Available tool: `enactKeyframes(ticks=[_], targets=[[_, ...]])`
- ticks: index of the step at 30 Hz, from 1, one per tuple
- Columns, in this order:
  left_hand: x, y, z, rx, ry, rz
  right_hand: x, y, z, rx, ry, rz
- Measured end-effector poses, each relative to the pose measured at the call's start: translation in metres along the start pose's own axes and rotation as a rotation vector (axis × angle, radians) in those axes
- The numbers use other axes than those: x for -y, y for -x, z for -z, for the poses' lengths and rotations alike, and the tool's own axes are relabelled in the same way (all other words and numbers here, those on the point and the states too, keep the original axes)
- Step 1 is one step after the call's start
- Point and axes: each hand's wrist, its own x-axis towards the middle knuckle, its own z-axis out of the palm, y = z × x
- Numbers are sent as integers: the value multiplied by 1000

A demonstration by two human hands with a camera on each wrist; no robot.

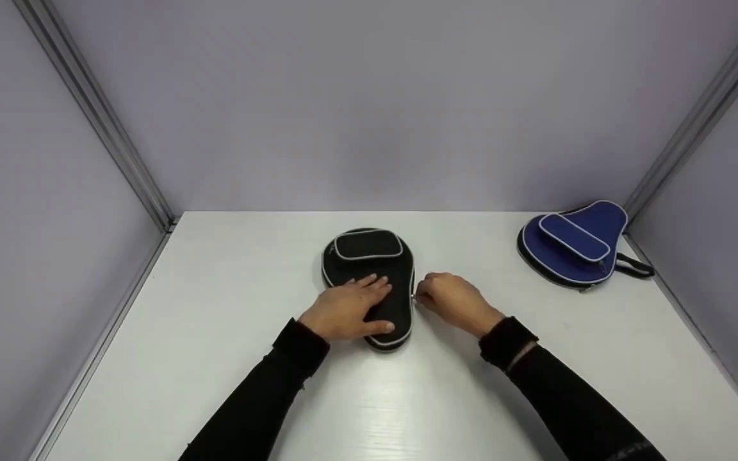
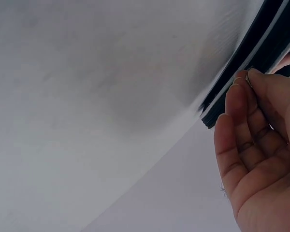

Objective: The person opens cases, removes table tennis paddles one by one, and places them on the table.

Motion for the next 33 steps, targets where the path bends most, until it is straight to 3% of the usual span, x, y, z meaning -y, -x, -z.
enactKeyframes(ticks=[16, 24, 33], targets=[[5, -10, 1, -29, -51, 82, 10, 10, 4, 35, -1, 72], [5, -11, -1, -47, -74, 111, 13, 16, 7, 72, -15, 145], [5, -7, -3, -75, -119, 139, 10, 15, 9, 21, -10, 88]])
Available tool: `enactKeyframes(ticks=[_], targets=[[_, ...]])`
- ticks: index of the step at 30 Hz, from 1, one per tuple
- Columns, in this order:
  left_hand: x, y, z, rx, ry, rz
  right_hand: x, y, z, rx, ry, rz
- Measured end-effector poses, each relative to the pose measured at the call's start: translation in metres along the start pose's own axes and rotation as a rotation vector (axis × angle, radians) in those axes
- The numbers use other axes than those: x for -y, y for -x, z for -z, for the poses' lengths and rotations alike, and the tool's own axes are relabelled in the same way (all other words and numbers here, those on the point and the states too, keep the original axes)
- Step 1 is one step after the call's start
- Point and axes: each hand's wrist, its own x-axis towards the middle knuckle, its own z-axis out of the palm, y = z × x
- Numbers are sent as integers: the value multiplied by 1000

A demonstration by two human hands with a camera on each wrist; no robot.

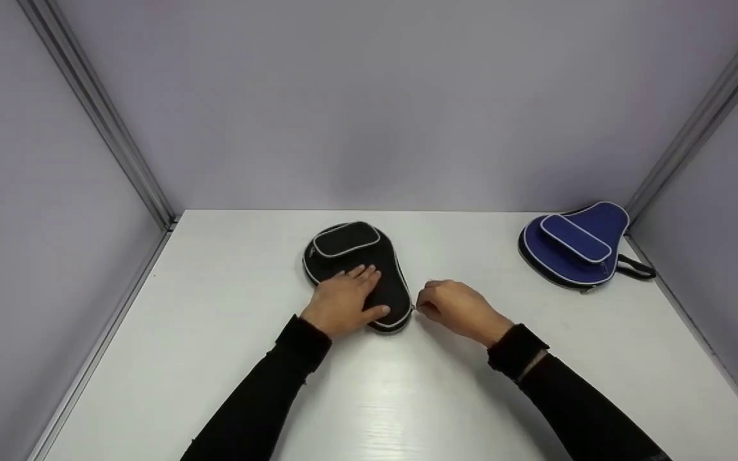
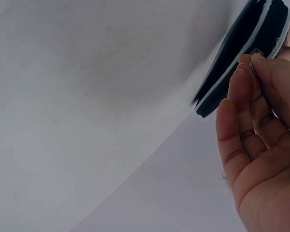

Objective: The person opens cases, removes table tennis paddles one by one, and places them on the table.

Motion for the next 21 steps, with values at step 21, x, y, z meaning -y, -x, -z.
enactKeyframes(ticks=[21], targets=[[-13, 28, -2, 17, -147, -33, -18, -10, 4, -26, 2, -112]])
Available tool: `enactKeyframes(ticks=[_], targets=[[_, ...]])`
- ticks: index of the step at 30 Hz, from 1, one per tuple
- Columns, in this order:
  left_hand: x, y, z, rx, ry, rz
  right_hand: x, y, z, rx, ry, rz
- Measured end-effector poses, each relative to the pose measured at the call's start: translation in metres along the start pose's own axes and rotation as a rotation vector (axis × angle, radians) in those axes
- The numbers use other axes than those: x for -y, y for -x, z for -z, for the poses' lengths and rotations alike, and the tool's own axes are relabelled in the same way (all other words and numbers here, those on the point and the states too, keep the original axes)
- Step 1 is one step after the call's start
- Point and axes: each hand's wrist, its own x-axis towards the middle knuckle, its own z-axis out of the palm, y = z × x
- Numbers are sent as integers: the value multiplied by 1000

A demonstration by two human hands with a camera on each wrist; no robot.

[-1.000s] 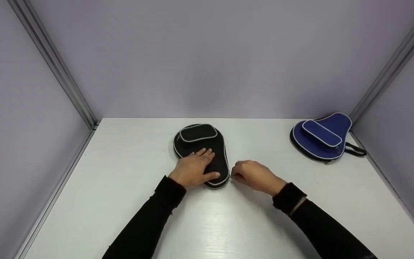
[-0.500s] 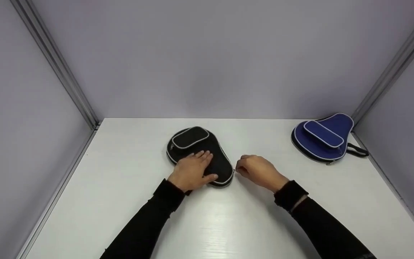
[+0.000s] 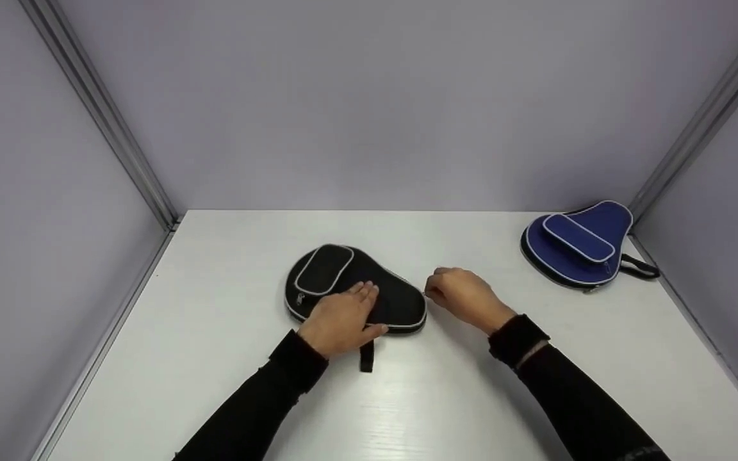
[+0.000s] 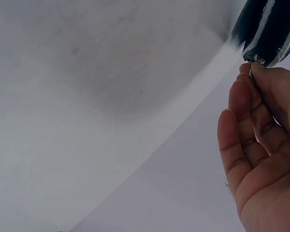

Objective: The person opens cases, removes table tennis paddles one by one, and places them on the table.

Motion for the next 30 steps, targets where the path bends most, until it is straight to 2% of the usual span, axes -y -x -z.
enactKeyframes(ticks=[1, 3, 5, 6, 7, 8, 9, 11, 15, 22, 25, 30], targets=[[3, -2, -7, -23, -39, -16, 0, 0, 0, 1, 0, -3], [3, -1, -6, -51, -125, -36, 0, 0, 0, 0, -1, -2], [4, 1, -1, -73, -185, -69, 0, 1, 0, 1, -7, 0], [3, 4, 7, -67, -202, -85, 0, 2, 0, 3, -15, -2], [5, 4, 9, -77, -204, -102, 0, 2, 0, 5, -18, -2], [4, 6, 19, -58, -194, -112, 0, 2, 0, 7, -20, 0], [7, 6, 20, -53, -182, -130, 0, 2, 0, 10, -21, -2], [14, 3, 22, -45, -155, -160, -1, 2, 0, 14, -20, -2], [28, -2, 24, -29, -151, -176, -3, 1, -2, 17, -11, 2], [47, -8, 20, 36, -104, -158, -5, 0, -5, 28, -10, 3], [50, -10, 17, 66, -108, -150, -6, 0, -6, 28, -10, 15], [50, -10, 12, 61, -114, -149, -6, 2, -7, 23, -8, 28]])
